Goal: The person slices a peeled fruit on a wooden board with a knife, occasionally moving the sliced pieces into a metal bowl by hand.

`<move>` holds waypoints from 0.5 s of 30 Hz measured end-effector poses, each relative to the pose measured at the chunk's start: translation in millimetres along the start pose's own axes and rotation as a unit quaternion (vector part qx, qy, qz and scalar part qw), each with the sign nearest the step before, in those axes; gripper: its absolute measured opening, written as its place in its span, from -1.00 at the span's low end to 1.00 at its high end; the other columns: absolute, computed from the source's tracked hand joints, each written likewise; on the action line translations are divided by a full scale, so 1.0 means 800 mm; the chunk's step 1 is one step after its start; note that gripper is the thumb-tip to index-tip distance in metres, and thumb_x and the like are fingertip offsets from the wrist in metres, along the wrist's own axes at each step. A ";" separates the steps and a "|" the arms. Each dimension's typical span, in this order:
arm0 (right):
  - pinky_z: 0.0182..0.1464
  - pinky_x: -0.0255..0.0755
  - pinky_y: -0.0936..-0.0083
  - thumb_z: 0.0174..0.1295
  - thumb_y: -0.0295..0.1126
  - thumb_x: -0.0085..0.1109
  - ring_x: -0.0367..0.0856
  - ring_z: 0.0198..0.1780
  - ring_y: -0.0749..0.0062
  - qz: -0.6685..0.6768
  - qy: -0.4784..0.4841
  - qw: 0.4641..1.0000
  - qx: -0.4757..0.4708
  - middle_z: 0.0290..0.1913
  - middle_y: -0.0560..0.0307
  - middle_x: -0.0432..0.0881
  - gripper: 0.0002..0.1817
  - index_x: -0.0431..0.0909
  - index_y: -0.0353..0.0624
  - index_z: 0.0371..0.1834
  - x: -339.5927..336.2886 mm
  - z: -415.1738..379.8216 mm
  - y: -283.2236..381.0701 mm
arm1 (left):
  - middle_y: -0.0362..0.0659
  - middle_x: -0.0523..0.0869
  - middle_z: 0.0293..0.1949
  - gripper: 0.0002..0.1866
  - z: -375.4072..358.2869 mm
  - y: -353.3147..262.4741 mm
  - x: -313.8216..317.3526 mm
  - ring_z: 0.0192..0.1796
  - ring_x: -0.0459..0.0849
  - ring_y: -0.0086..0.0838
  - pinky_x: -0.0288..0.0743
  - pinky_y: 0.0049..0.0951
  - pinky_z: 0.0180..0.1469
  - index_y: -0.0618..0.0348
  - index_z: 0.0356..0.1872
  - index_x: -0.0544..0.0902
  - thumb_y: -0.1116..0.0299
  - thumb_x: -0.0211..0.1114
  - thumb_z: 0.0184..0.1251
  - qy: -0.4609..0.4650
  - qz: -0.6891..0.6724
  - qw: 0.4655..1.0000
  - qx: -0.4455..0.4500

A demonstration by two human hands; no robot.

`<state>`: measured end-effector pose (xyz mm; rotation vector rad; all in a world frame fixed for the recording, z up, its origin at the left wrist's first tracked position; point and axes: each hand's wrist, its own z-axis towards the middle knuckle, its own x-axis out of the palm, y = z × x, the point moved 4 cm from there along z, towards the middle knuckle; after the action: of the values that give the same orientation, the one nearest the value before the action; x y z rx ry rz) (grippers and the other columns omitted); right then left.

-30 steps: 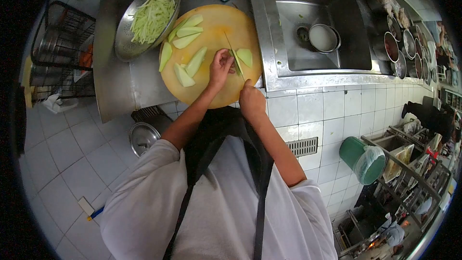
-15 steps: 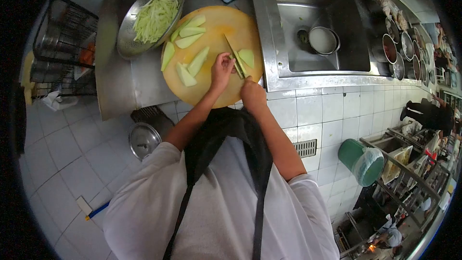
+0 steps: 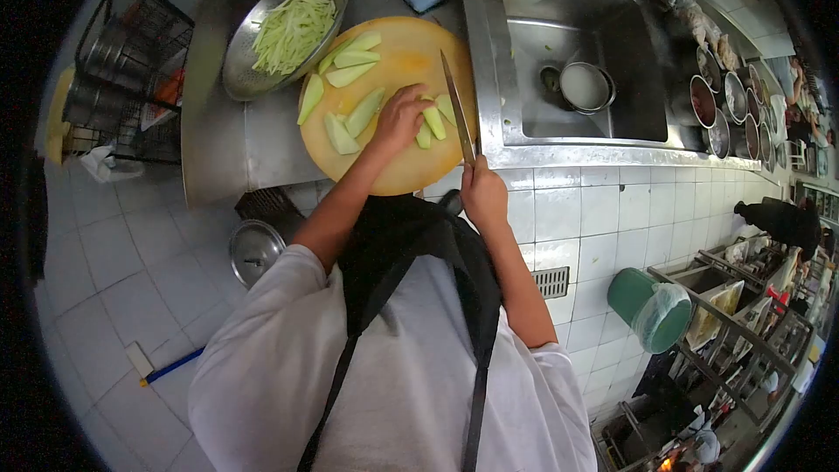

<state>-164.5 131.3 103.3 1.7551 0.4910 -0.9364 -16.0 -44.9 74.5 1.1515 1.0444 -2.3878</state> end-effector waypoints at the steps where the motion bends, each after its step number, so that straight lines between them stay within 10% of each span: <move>1: -0.29 0.52 -0.19 0.48 -0.31 0.05 0.67 -0.38 -0.37 0.002 -0.002 1.000 0.003 -0.47 -0.40 0.65 -0.78 0.47 -0.29 -0.15 -0.002 -0.003 -0.002 | -0.09 0.73 -0.02 -0.66 0.000 0.010 0.011 0.14 0.65 -0.13 0.55 -0.17 0.20 0.05 -0.08 0.82 0.57 0.38 0.09 0.028 -0.005 0.999 0.027; 8: -0.27 0.51 -0.19 0.47 -0.30 0.09 0.66 -0.34 -0.40 0.069 -0.011 0.997 0.026 -0.45 -0.42 0.65 -0.75 0.47 -0.32 -0.21 -0.001 -0.021 -0.028 | -0.16 0.77 -0.17 -0.84 0.029 0.016 -0.008 -0.04 0.74 -0.21 0.61 -0.23 0.05 0.14 -0.20 0.80 0.45 0.42 0.18 0.126 -0.044 0.988 0.075; 15: -0.26 0.53 -0.16 0.45 -0.32 0.10 0.67 -0.36 -0.36 0.019 0.036 0.997 -0.061 -0.45 -0.39 0.66 -0.78 0.49 -0.30 -0.21 0.005 -0.031 -0.014 | -0.02 0.79 -0.32 -0.76 -0.042 0.057 -0.051 -0.31 0.80 -0.19 0.65 -0.24 -0.23 0.26 -0.16 0.71 0.34 0.45 0.24 0.047 -0.081 0.935 -0.343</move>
<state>-161.3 158.1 97.2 1.6856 0.5478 -0.8031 52.9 -54.1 69.7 0.9384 1.8629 -1.8081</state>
